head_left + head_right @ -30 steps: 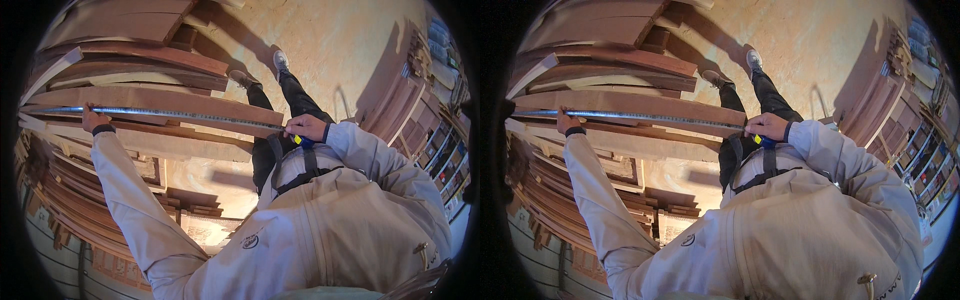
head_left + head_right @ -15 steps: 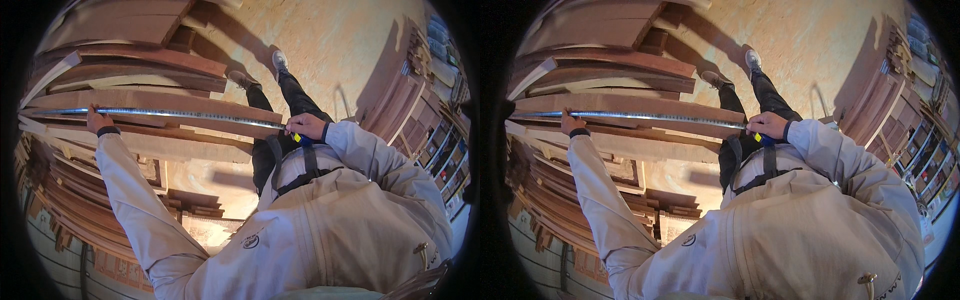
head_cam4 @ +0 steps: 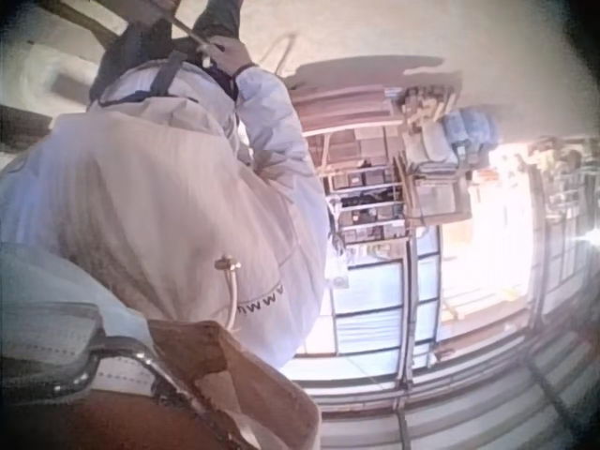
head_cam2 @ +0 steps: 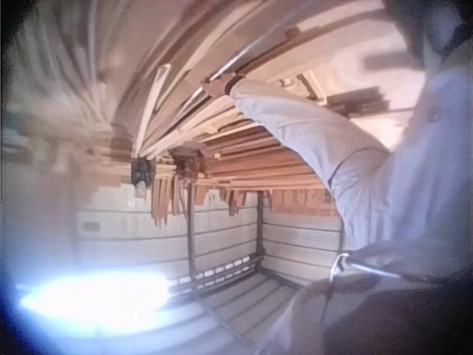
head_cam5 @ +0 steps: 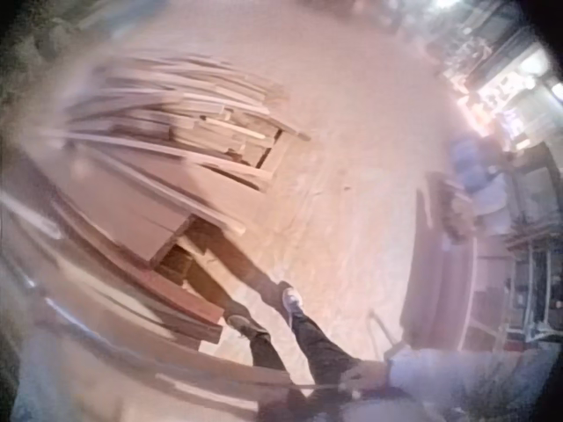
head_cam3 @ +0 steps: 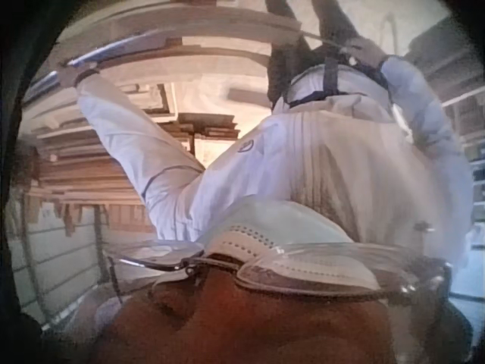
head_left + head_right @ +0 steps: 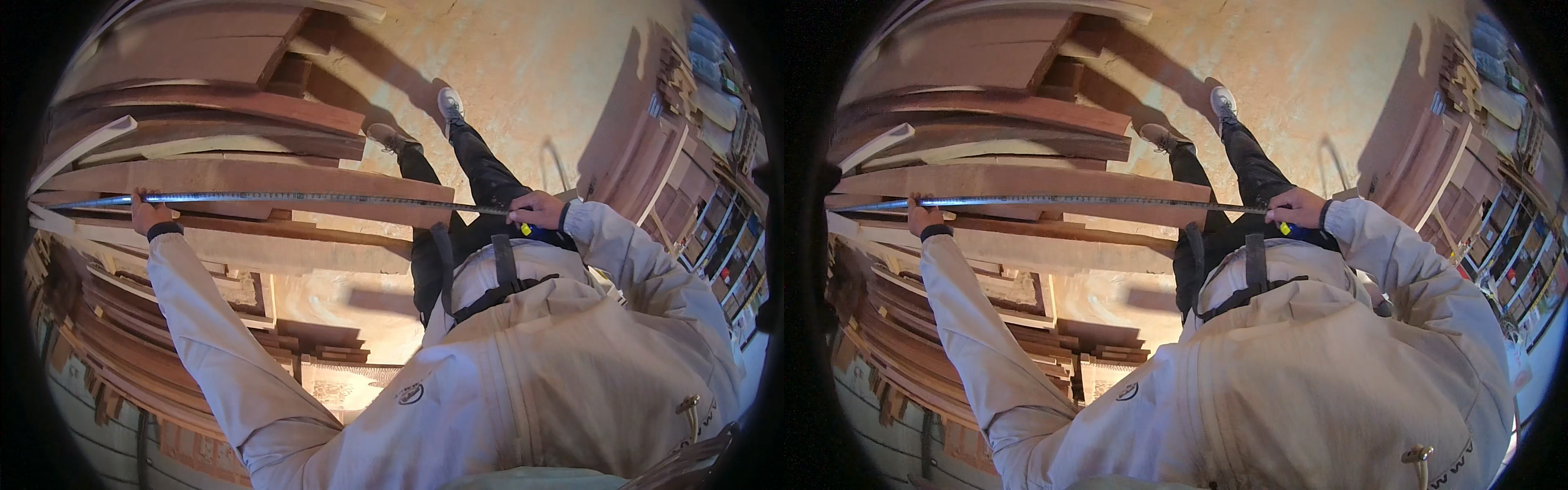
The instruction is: The person walks through a woodworking shop, selects a long wooden plank from a pile, measures it with a tape measure, and carries it to a workbench where another person assists in positioning it.
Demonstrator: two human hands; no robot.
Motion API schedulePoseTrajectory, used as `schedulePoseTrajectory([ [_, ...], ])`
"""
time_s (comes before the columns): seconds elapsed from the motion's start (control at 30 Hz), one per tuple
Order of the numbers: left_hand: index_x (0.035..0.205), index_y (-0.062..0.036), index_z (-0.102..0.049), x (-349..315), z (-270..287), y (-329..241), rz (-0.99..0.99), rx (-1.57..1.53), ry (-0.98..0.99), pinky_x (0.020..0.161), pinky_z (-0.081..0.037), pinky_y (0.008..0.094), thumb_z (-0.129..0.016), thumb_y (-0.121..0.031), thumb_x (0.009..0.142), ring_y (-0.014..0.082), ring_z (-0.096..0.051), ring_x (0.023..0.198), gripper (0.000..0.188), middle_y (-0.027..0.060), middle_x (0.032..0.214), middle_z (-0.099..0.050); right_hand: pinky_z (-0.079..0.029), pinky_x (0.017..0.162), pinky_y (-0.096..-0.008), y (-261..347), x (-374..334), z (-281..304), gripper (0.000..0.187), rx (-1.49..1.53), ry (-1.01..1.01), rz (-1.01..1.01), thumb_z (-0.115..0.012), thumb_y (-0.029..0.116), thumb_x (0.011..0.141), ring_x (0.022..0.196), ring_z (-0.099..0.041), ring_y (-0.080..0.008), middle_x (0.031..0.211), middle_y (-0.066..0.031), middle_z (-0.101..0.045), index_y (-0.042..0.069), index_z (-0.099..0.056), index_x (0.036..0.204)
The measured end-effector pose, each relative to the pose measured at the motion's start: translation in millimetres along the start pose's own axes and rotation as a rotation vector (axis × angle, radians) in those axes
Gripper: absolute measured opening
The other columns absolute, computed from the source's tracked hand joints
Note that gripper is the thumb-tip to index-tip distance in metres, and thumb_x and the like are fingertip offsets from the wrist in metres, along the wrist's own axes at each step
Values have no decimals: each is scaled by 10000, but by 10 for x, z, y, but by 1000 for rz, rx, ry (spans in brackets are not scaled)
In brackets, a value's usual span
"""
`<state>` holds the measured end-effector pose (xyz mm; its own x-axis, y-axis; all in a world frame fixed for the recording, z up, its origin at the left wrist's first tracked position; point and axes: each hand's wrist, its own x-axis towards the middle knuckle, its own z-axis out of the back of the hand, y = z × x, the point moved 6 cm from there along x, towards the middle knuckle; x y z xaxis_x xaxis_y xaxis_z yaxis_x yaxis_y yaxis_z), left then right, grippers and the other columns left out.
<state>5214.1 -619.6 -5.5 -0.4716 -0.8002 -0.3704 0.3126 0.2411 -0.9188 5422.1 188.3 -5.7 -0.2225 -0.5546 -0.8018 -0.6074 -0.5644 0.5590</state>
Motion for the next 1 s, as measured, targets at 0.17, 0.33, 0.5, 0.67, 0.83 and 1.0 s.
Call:
schedulePoseTrajectory([
  [0.17, 920, -11, -557, -18, -226, 26, 43, -160, 140, 593, -456, 318, -510, -153, 988, 179, -486, 644, 165, 46, 762, -517, -478, 712, -263, 317, 208, -195, 240, 21, -16, 56, -579, 234, 917, 752, -606, -104, 772, -34, -659, 28, -701, 899],
  [0.33, 867, -31, -550, -163, -284, 97, 35, -173, 163, 612, -474, 309, -540, -155, 965, 174, -506, 661, 158, 49, 766, -527, -484, 730, -276, 287, 324, -268, 240, 27, -35, 59, -582, 235, 927, 775, -610, -107, 794, -48, -676, 30, -703, 893],
  [0.5, 843, -66, -564, -225, 11, 31, -300, 28, 192, 586, -485, 305, -565, -153, 937, 165, -546, 627, 127, 49, 736, -561, -492, 726, -318, 295, 353, -189, 254, -70, -11, 141, -576, 260, 935, 768, -629, -162, 788, -84, -674, 50, -708, 880],
  [0.67, 837, -86, -573, -840, -23, 13, -146, -189, 34, 563, -475, 327, -593, -204, 939, 173, -561, 616, 157, 38, 695, -569, -505, 729, -332, 474, 287, -91, 272, -249, -53, 118, -571, 282, 920, 750, -639, -175, 779, -79, -683, 57, -699, 839],
  [0.83, 989, -57, -596, -1429, -202, -280, -156, -348, 21, 486, -492, 306, -571, -128, 941, 160, -582, 570, 89, 61, 745, -611, -503, 747, -319, 307, 154, 154, 234, -336, -19, 185, -585, 263, 913, 761, -619, -143, 776, -68, -674, 71, -714, 877],
  [1.0, 1081, -72, -562, -2072, -425, -342, -82, -382, -26, 510, -508, 335, -513, -122, 976, 171, -600, 622, 126, 55, 746, -613, -494, 764, -307, 613, -67, 490, 266, -173, 49, 248, -552, 225, 916, 791, -621, -152, 805, -76, -682, 17, -714, 876],
])
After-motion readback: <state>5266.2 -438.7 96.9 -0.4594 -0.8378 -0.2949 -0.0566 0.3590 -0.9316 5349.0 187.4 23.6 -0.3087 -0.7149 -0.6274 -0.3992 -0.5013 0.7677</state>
